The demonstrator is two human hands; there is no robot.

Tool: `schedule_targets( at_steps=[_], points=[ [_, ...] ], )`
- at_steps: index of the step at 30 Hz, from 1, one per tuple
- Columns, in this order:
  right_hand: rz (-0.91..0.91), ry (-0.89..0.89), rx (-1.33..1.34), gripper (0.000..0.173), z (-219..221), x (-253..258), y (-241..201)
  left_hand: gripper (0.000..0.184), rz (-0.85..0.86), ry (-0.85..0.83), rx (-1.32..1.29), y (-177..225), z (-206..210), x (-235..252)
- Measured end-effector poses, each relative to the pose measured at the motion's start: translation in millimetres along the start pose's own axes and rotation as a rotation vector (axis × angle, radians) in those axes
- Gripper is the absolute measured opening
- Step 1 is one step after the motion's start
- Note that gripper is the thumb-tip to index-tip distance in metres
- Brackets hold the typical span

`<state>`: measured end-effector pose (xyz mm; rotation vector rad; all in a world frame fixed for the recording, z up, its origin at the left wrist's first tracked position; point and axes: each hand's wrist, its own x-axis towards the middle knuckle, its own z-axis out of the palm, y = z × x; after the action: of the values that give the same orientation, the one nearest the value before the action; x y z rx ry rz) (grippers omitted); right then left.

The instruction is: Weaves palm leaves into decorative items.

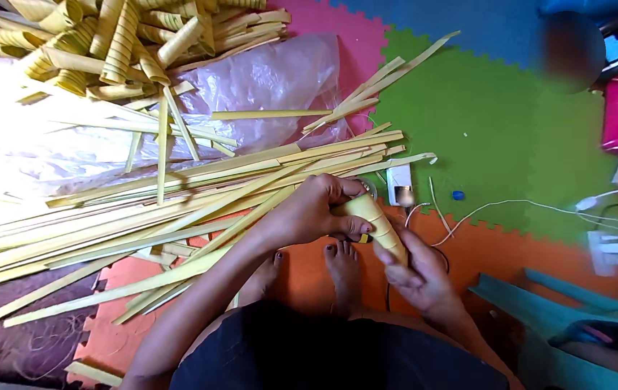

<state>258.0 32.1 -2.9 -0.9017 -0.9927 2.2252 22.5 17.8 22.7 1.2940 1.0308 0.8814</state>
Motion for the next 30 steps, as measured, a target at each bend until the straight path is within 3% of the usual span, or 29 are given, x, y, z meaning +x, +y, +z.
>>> schedule_targets(
  at_steps=[1, 2, 5, 6, 7, 9, 10, 11, 13, 14, 15, 18, 19, 21, 22, 23, 24, 26, 27, 28, 30],
  points=[
    [0.103, -0.021, 0.166, 0.031, -1, -1, -1, 0.015, -0.015, 0.0, 0.001, 1, 0, 0],
    [0.041, -0.015, 0.063, 0.031, -2, -1, 1, 0.014, -0.03, 0.01, 0.01, 2, 0, 1],
    [-0.547, 0.03, -0.752, 0.039, -13, 1, 18, 0.016, -0.026, 0.055, -0.001, -1, -3, 4],
    [-0.603, 0.037, -0.823, 0.04, -15, 1, 19, 0.017, -0.019, 0.06, -0.005, -3, -2, 4],
    [-0.51, 0.034, -0.7, 0.039, -14, 0, 18, 0.017, -0.013, 0.053, -0.001, -6, -1, 3],
    [-0.116, -0.016, -0.189, 0.036, -10, -2, 9, 0.018, -0.032, 0.026, -0.019, -8, -2, 2],
    [-0.045, -0.026, -0.085, 0.034, -10, -2, 7, 0.018, -0.044, 0.037, -0.038, -7, -1, 2],
    [-0.126, -0.015, -0.201, 0.038, -12, -2, 8, 0.017, -0.044, 0.073, -0.042, -8, 3, 2],
    [-0.485, -0.004, -0.732, 0.041, -21, 1, 15, 0.014, -0.038, 0.089, -0.033, -9, -1, 4],
    [-0.603, 0.012, -0.869, 0.04, -24, 3, 18, 0.015, -0.044, 0.069, -0.036, -7, -8, 6],
    [-0.572, 0.026, -0.811, 0.037, -23, 2, 18, 0.015, -0.047, 0.052, -0.043, -6, -11, 7],
    [-0.008, 0.03, -0.105, 0.036, -14, -1, 5, 0.02, -0.061, 0.063, -0.071, -6, -8, 5],
    [0.001, 0.036, -0.109, 0.035, -15, -2, 6, 0.019, -0.067, 0.062, -0.065, -6, -8, 5],
    [-0.324, 0.059, -0.554, 0.031, -22, 0, 16, 0.017, -0.066, 0.042, -0.028, -9, -14, 8],
    [-0.483, 0.048, -0.772, 0.038, -27, 1, 20, 0.017, -0.061, 0.041, -0.017, -10, -15, 8],
    [-0.543, 0.052, -0.847, 0.041, -29, 2, 23, 0.016, -0.049, 0.053, -0.013, -13, -14, 6],
    [-0.454, 0.057, -0.741, 0.039, -29, 0, 23, 0.016, -0.034, 0.076, -0.013, -16, -8, 4],
    [-0.082, 0.06, -0.289, 0.036, -22, -3, 15, 0.019, -0.051, 0.094, -0.039, -15, -4, 2],
    [-0.019, 0.054, -0.203, 0.036, -22, -4, 13, 0.02, -0.073, 0.069, -0.053, -12, -8, 3],
    [-0.101, 0.058, -0.302, 0.035, -24, -5, 16, 0.02, -0.088, 0.048, -0.053, -11, -11, 5],
    [-0.473, 0.046, -0.757, 0.039, -33, -2, 24, 0.019, -0.081, 0.02, -0.04, -14, -18, 7]
  ],
)
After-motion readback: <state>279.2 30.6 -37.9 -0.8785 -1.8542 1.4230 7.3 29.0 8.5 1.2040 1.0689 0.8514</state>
